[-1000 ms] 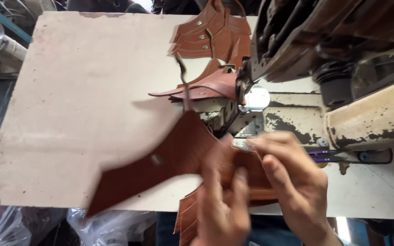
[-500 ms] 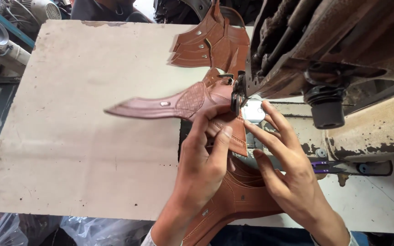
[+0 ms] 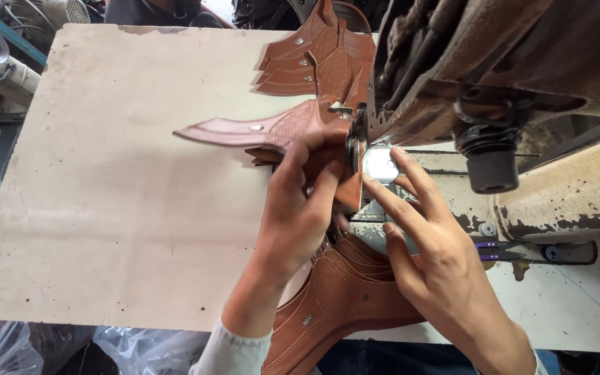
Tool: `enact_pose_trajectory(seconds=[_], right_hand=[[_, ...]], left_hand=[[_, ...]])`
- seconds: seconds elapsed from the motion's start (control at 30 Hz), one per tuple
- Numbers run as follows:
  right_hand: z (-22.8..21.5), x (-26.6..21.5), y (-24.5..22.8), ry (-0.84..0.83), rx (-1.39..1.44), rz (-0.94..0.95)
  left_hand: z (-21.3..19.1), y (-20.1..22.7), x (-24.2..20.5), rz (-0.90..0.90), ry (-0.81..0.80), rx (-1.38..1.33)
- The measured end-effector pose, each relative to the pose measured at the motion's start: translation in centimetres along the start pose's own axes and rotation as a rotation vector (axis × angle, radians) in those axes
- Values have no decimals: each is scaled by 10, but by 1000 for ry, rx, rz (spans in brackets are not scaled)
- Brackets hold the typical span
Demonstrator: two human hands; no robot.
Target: Sewing leather components for shoe manufacturing using an industrial sewing machine.
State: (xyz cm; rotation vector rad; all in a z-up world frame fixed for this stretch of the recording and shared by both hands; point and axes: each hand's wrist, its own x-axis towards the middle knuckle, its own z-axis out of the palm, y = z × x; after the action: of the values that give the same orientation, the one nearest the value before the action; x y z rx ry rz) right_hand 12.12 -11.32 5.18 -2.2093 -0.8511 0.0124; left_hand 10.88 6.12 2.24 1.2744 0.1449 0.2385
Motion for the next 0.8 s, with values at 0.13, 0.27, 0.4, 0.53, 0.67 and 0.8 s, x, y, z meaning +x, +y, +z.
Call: enact_pose_trajectory(seconds=[0.13, 0.27, 0.4, 0.53, 0.67, 0.8], right_hand=[[-1, -3, 1, 2, -6, -13], [-1, -34, 12, -12, -32, 31], [19, -106, 82, -292, -223, 101], [15, -106, 83, -169, -295, -136], [6, -100, 83, -226, -68, 109], [4, -73, 50, -111, 332, 160]], left_hand=[[-5, -9, 18, 75, -44, 23], [-4, -8, 34, 76, -11, 145], [-10, -9, 28, 131, 13, 177], [-5, 11, -19, 163, 103, 412], [7, 1, -96, 281, 216, 672], [22, -70, -170, 182, 99, 616]])
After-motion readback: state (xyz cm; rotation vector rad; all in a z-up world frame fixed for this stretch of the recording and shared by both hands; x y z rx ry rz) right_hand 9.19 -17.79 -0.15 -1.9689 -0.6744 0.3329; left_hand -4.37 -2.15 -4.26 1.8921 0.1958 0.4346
